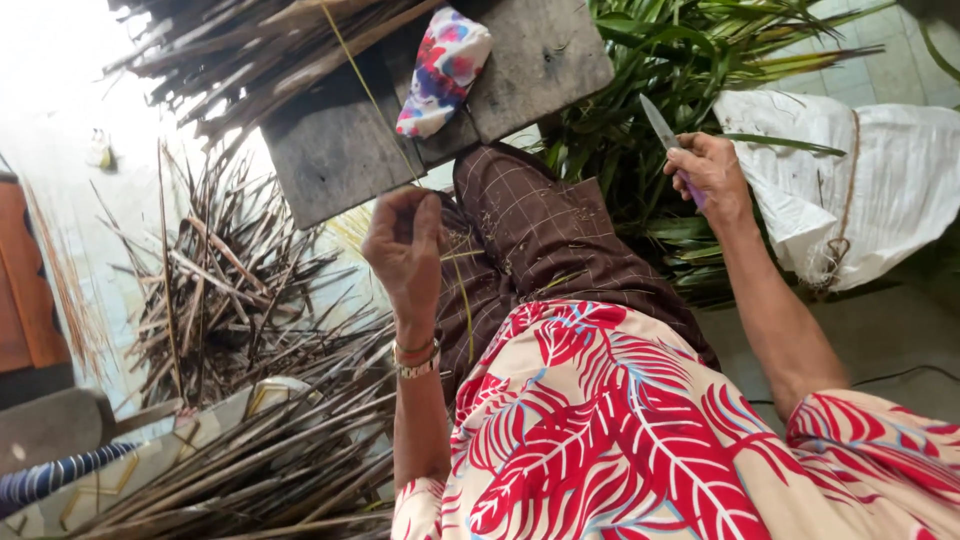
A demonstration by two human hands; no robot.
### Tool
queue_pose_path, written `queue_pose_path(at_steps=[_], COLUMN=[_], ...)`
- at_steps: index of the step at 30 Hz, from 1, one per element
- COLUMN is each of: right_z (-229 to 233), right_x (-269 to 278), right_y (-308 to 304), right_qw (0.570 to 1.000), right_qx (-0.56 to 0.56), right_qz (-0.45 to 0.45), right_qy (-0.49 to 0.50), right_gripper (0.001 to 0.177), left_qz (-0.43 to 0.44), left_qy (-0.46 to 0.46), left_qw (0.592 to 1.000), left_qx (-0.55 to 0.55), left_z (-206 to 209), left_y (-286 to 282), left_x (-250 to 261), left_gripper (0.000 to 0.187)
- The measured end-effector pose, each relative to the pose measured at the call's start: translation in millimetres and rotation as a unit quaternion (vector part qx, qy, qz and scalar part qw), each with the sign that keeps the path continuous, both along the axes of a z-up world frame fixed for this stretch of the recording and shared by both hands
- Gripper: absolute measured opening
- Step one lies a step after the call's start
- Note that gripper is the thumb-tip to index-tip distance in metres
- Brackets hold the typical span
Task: Stripping the leafy part from palm midribs using a small knife
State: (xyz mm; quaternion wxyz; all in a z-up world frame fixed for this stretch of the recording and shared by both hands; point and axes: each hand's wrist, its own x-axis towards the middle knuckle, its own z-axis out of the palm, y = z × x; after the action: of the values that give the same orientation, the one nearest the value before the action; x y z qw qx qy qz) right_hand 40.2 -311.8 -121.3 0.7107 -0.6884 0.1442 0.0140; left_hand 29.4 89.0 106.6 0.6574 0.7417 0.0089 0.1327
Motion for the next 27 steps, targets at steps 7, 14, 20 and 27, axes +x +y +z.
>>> queue_pose_path(at_steps=[7,14,20,27], right_z=[60,153,141,122], right_x=[-1,-35,-31,-18], right_y=[44,114,132,111], right_qw=[0.992,0.974,0.934,0.925], right_qx=[0.122,0.227,0.353,0.378], right_qz=[-0.039,0.013,0.043,-0.037], right_qy=[0.011,-0.014,0.022,0.023], right_gripper=[0.016,0.016,0.028,0.03], left_qz=[0.058,0.063,0.038,0.069], left_qy=[-0.14,-0.177,-0.089,-0.032], left_qw=[0.985,0.975,0.972,0.957], left_qx=[-0.079,-0.119,-0.212,-0.281], left_z=[36,23,-18,-45], left_y=[-15,-53,-76,-66], left_x=[16,14,-2,-16], left_gripper=[0.007,0.004,0.003,0.004])
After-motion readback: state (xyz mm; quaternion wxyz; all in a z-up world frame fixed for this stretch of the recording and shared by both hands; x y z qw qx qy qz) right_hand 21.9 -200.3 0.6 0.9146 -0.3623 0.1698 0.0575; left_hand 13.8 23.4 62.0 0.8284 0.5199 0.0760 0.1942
